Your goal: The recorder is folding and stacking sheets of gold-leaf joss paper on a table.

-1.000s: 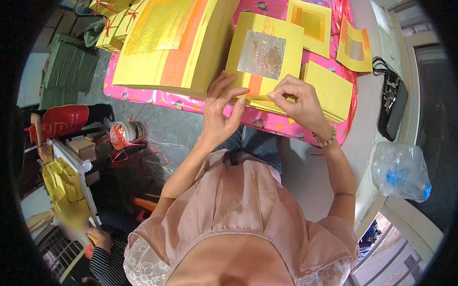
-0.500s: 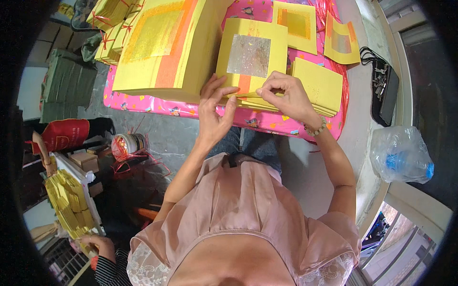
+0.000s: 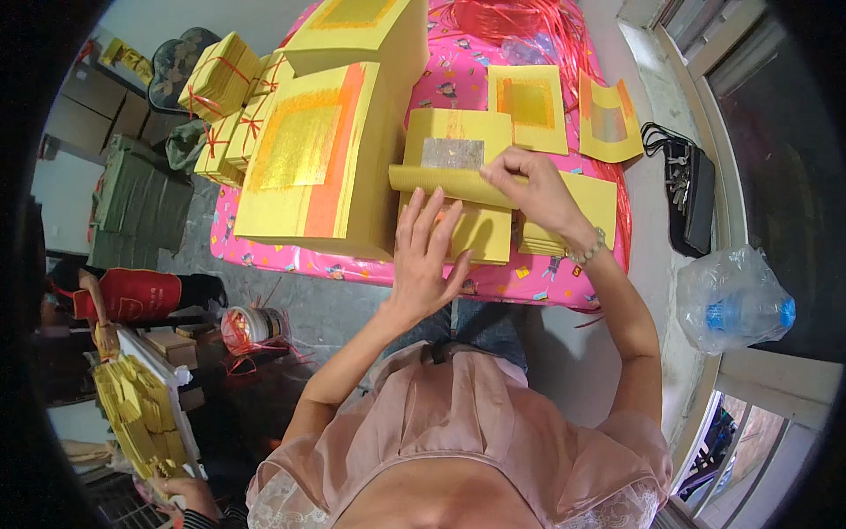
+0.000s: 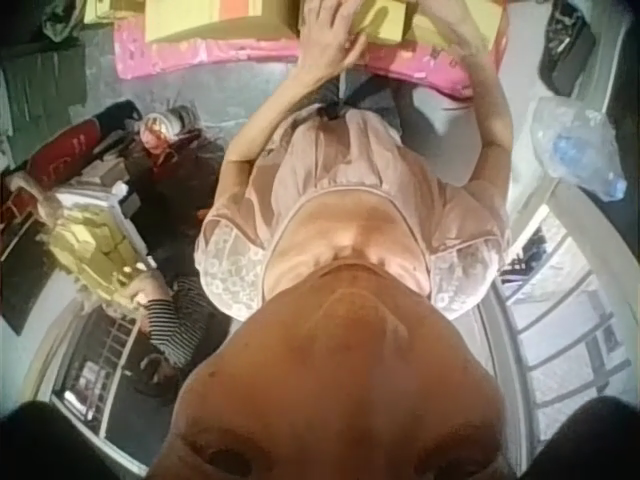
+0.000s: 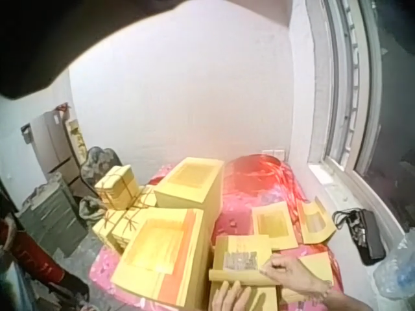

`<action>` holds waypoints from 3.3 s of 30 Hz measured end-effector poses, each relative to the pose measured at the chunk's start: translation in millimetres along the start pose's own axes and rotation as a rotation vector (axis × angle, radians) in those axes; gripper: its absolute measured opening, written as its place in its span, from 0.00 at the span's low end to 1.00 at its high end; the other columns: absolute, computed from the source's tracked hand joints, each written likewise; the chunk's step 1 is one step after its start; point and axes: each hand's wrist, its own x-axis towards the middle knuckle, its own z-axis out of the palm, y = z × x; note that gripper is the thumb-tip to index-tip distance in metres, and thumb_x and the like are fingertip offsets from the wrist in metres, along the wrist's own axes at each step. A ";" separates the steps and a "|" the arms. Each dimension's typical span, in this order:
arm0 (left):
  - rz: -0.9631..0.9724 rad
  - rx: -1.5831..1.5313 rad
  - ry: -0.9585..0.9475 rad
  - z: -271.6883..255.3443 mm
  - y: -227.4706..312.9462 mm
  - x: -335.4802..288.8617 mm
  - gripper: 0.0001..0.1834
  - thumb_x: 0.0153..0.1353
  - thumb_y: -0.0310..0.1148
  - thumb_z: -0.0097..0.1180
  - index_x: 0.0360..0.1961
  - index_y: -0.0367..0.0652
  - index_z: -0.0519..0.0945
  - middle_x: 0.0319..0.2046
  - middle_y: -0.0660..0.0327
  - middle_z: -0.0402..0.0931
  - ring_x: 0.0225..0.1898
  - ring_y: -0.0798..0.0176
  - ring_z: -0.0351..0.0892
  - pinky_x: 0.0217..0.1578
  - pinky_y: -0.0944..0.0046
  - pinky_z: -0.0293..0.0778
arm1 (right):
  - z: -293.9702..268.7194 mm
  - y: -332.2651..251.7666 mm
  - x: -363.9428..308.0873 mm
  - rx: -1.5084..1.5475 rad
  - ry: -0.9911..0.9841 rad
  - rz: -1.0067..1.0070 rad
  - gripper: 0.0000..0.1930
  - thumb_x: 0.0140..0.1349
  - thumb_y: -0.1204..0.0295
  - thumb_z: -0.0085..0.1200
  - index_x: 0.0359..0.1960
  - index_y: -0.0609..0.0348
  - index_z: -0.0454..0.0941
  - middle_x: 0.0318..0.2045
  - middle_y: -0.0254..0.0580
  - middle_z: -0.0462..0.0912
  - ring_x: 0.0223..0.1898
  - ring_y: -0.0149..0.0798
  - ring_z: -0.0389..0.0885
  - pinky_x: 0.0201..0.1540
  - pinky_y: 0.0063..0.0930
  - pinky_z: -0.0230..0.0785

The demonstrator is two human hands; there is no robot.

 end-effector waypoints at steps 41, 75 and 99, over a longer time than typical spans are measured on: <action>-0.099 0.162 -0.181 46.2 -49.5 62.8 0.37 0.64 0.47 0.55 0.70 0.41 0.63 0.69 0.40 0.54 0.70 0.34 0.49 0.68 0.35 0.44 | 10.2 64.2 128.5 -0.591 -0.077 -0.114 0.14 0.70 0.66 0.47 0.48 0.62 0.78 0.43 0.51 0.80 0.47 0.54 0.78 0.52 0.45 0.71; -0.069 0.159 -0.192 41.9 -51.6 62.1 0.36 0.58 0.42 0.56 0.66 0.36 0.68 0.66 0.39 0.61 0.68 0.31 0.53 0.67 0.38 0.49 | 18.2 31.2 -9.9 -0.846 -0.123 -0.188 0.32 0.70 0.59 0.45 0.73 0.59 0.55 0.74 0.49 0.54 0.76 0.49 0.45 0.75 0.56 0.36; -0.163 0.272 -0.298 31.1 -57.4 49.4 0.38 0.67 0.48 0.47 0.74 0.42 0.57 0.72 0.36 0.48 0.72 0.27 0.45 0.70 0.36 0.45 | 15.6 32.3 -10.3 -0.819 -0.190 -0.185 0.33 0.71 0.55 0.46 0.74 0.50 0.54 0.77 0.44 0.48 0.77 0.47 0.41 0.76 0.55 0.35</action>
